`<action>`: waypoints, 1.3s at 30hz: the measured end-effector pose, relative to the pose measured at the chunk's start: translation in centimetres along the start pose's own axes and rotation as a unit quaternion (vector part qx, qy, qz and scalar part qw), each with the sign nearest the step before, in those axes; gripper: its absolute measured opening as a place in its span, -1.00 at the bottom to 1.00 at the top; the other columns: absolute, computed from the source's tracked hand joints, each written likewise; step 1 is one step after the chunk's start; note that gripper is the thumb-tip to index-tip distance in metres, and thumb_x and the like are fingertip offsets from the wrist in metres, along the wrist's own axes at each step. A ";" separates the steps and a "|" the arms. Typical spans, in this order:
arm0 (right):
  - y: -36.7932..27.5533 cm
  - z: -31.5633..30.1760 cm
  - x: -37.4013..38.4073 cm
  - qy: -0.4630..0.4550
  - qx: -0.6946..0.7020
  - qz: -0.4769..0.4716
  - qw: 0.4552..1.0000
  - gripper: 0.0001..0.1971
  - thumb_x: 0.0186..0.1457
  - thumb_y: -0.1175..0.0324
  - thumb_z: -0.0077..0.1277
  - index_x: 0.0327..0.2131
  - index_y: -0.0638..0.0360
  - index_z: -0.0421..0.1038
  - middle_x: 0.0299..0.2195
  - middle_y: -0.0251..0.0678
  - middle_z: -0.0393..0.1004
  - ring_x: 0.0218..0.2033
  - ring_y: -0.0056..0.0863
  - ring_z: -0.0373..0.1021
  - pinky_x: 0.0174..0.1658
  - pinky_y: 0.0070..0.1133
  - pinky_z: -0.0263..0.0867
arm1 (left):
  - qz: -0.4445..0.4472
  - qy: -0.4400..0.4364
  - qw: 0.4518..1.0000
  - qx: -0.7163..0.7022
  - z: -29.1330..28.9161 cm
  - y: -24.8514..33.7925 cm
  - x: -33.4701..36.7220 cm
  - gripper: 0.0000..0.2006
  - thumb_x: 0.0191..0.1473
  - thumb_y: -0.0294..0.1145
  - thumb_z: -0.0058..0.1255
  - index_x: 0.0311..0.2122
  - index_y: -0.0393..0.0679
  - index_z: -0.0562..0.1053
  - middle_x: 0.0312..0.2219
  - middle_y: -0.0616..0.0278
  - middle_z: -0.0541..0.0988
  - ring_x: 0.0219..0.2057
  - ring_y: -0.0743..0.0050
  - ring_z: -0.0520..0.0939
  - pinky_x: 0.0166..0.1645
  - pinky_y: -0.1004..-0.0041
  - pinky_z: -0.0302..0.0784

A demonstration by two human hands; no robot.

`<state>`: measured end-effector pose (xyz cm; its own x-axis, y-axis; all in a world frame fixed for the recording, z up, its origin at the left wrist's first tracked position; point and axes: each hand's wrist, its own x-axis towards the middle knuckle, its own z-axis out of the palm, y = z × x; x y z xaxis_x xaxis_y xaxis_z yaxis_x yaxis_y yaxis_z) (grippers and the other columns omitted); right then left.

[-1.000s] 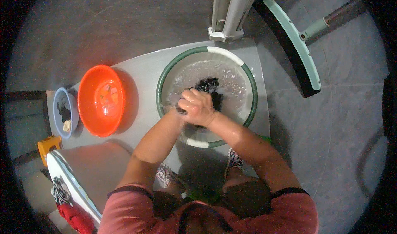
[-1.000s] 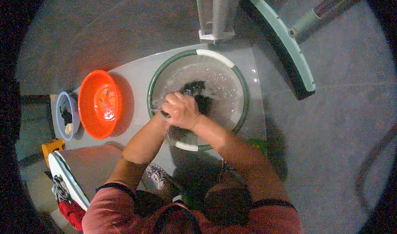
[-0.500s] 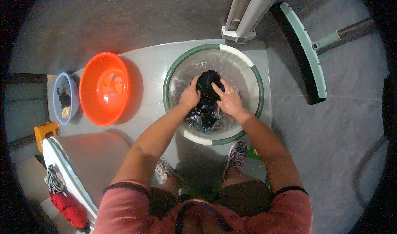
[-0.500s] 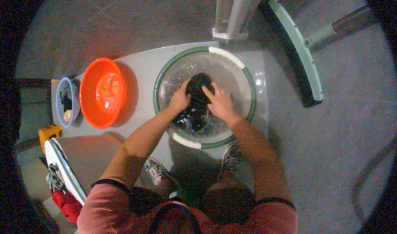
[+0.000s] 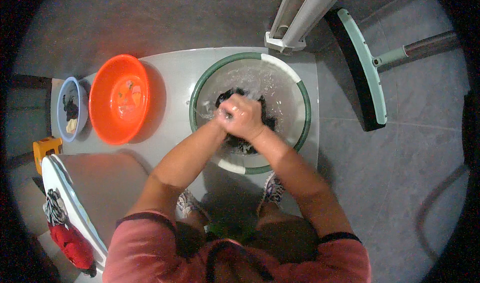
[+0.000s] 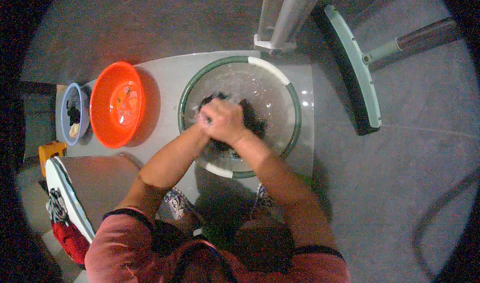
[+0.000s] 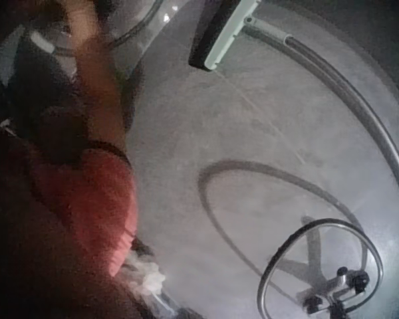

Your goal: The person washes clothes by hand, soaking, scrubbing, and wringing out garments one at a time in a basin of water and placing them on top of the toilet lid.

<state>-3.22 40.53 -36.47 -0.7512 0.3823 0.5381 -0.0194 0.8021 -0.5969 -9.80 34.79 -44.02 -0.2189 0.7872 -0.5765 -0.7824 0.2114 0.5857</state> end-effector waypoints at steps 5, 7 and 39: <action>12.5 -3.6 -5.7 -0.011 -0.229 0.130 0.965 -0.86 -0.11 0.31 0.01 -0.65 0.05 0.40 -0.63 -0.24 0.45 -0.61 -0.15 0.39 -0.52 -0.28 0.33 | -0.092 0.093 0.927 0.351 2.4 0.1 -1.9 -0.63 0.12 -0.19 -0.23 -0.15 -0.27 0.46 -0.23 0.03 0.51 -0.25 0.32 0.50 -0.08 0.27 0.38; 11.7 -3.4 -6.6 -0.078 -0.226 0.203 0.950 -0.91 -0.10 0.31 0.01 -0.48 0.04 0.44 -0.47 -0.20 0.47 -0.44 -0.16 0.42 -0.39 -0.24 0.33 | -0.086 0.082 0.899 0.421 0.0 4.4 -2.8 -0.59 0.14 -0.14 -0.20 -0.07 -0.27 0.40 -0.23 -0.02 0.51 -0.21 0.23 0.50 -0.08 0.30 0.39; 2.4 -9.7 -3.5 -0.261 -0.041 0.220 0.939 -0.39 -0.21 0.08 0.27 -0.04 0.00 0.30 -0.36 -0.26 0.50 -0.36 -0.27 0.46 -0.23 -0.44 0.35 | -0.034 -0.319 0.752 0.576 -2.7 8.1 -9.7 -0.21 -0.13 -0.01 0.17 0.17 -0.15 0.16 -0.06 -0.07 0.40 -0.01 0.13 0.43 0.06 0.32 0.30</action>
<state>5.82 45.55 -33.99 -0.8957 0.4260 -0.1276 0.4039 0.6590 -0.6345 -15.57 27.33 -35.25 0.4113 0.7915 -0.4521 0.3253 0.3359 0.8840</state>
